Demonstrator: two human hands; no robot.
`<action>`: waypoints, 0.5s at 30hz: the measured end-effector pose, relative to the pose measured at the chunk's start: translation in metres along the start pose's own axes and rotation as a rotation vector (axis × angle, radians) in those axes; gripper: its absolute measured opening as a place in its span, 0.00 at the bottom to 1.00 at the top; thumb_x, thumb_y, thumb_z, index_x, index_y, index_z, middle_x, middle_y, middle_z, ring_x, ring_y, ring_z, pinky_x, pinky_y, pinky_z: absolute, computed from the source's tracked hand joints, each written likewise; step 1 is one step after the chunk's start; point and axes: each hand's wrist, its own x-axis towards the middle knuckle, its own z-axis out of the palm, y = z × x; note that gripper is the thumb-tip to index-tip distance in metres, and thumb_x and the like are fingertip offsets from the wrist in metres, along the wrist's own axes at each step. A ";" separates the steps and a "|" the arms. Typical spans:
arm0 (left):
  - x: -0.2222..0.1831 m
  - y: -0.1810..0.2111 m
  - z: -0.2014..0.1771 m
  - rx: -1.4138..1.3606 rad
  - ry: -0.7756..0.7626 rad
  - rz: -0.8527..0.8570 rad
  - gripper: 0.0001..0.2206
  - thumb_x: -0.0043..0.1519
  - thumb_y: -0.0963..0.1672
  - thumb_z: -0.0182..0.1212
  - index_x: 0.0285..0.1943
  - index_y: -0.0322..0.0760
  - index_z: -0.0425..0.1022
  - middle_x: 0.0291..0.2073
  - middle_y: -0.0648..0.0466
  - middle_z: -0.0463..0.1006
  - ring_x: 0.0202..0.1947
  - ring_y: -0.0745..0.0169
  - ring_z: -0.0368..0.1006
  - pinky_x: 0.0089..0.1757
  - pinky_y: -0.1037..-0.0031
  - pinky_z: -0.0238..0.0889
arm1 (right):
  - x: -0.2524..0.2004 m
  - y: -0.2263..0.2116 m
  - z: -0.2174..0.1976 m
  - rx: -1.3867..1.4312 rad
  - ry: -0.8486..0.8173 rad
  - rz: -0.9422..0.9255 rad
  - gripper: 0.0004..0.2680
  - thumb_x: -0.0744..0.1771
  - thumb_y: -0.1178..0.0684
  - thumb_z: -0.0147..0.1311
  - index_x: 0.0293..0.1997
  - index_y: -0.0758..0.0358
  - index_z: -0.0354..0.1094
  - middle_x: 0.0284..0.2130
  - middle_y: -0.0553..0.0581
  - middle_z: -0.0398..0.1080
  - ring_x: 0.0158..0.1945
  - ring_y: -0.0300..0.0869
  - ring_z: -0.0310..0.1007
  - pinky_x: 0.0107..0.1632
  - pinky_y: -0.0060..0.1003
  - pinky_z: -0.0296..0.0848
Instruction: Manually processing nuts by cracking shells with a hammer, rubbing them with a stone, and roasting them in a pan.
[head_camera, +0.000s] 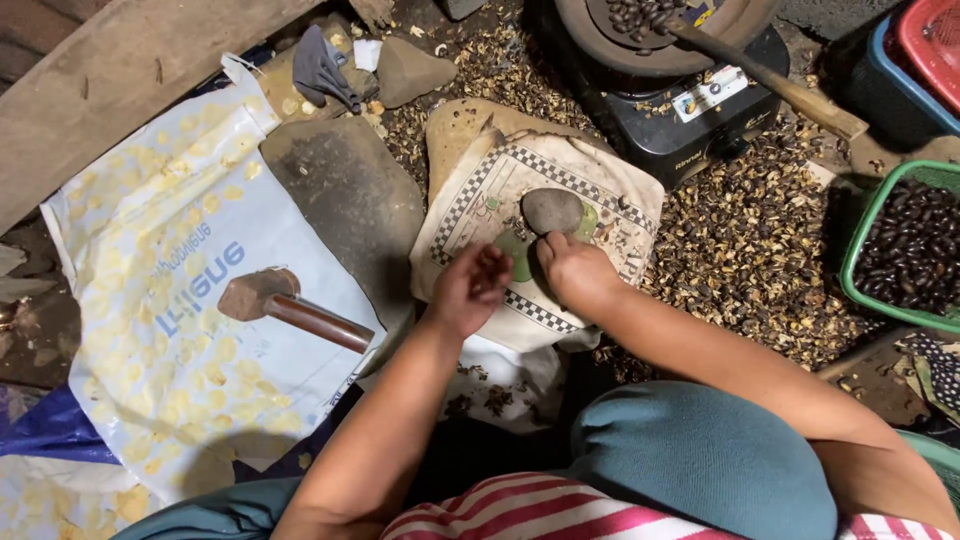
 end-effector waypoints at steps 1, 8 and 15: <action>0.004 -0.006 0.006 0.074 0.198 0.048 0.08 0.66 0.47 0.57 0.42 0.41 0.77 0.37 0.47 0.83 0.31 0.61 0.77 0.26 0.86 0.68 | -0.001 0.001 0.000 0.015 0.037 -0.010 0.05 0.67 0.51 0.47 0.36 0.56 0.68 0.28 0.52 0.62 0.28 0.45 0.73 0.27 0.37 0.74; -0.014 -0.026 0.006 0.105 0.247 -0.061 0.11 0.67 0.50 0.59 0.40 0.43 0.78 0.32 0.52 0.80 0.27 0.65 0.73 0.25 0.86 0.58 | -0.006 0.018 -0.008 0.161 -0.031 0.023 0.04 0.66 0.52 0.49 0.35 0.56 0.68 0.29 0.51 0.64 0.29 0.45 0.75 0.29 0.38 0.76; -0.003 -0.027 -0.012 0.005 0.069 0.000 0.11 0.68 0.50 0.56 0.37 0.44 0.76 0.33 0.50 0.83 0.26 0.67 0.72 0.22 0.88 0.58 | -0.021 0.050 -0.055 1.045 -0.477 0.625 0.08 0.64 0.60 0.53 0.45 0.62 0.73 0.39 0.62 0.79 0.42 0.57 0.80 0.47 0.48 0.76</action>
